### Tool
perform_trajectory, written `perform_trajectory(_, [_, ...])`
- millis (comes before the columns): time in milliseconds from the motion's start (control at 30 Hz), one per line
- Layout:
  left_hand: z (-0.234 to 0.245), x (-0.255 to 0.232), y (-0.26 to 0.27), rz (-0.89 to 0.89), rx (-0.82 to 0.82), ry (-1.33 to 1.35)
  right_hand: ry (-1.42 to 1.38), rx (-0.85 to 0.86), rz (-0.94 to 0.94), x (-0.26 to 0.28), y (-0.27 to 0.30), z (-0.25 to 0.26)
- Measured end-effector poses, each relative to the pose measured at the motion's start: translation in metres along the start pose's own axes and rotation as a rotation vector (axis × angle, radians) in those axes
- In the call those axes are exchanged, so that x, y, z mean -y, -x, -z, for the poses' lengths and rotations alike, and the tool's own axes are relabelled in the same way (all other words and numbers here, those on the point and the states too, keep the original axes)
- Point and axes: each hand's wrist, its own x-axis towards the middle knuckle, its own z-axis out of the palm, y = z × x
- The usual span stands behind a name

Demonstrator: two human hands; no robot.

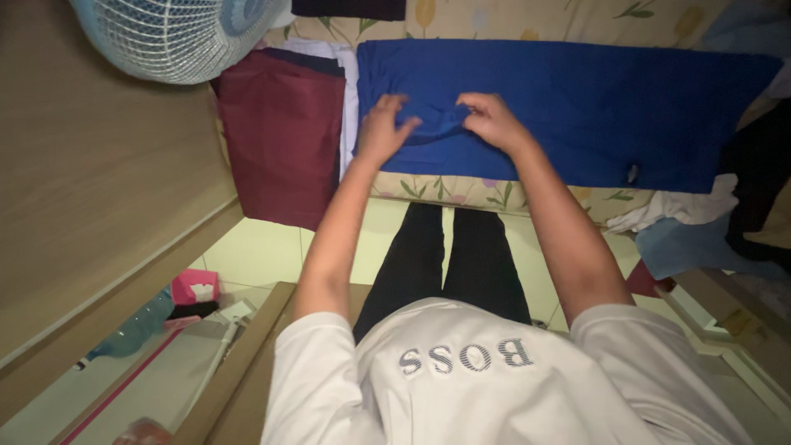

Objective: The person folds several t-shirts one by one on a bed. They smooth each shirt, fold the sides inward, then fold the bottom up and the top down to form a compact rectangle, placing each folded shirt into a growing stack.

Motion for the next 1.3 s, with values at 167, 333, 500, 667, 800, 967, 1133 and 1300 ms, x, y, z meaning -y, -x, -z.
perform_trajectory(167, [-0.017, 0.018, -0.017, 0.275, -0.229, 0.238, -0.107, -0.012, 0.143, -0.027, -0.017, 0.012])
perform_trajectory(333, [-0.016, 0.026, -0.042, 0.292, -0.367, 0.11, -0.126, -0.542, 0.051, -0.068, -0.057, 0.005])
perform_trajectory(500, [-0.008, 0.005, -0.042, 0.57, -0.042, -0.2, 0.42, -0.704, -0.014, -0.062, -0.063, -0.011])
perform_trajectory(667, [0.001, -0.013, -0.034, 0.55, -0.093, -0.298, 0.646, -0.703, -0.066, -0.023, -0.025, -0.033])
perform_trajectory(800, [-0.016, -0.035, -0.015, -0.015, -0.071, -0.565, 0.845, -0.731, 0.096, -0.03, 0.014, -0.015])
perform_trajectory(967, [-0.042, -0.051, 0.008, 0.107, 0.331, -0.565, 1.088, -0.758, -0.306, -0.114, 0.114, 0.096])
perform_trajectory(1133, [-0.085, -0.082, 0.008, 0.075, 0.213, -0.523, 0.799, -1.302, -0.551, -0.173, 0.217, 0.193])
perform_trajectory(1300, [-0.155, -0.134, 0.001, -0.258, 0.359, -0.563, 0.624, -1.137, -0.795, -0.158, 0.238, 0.246])
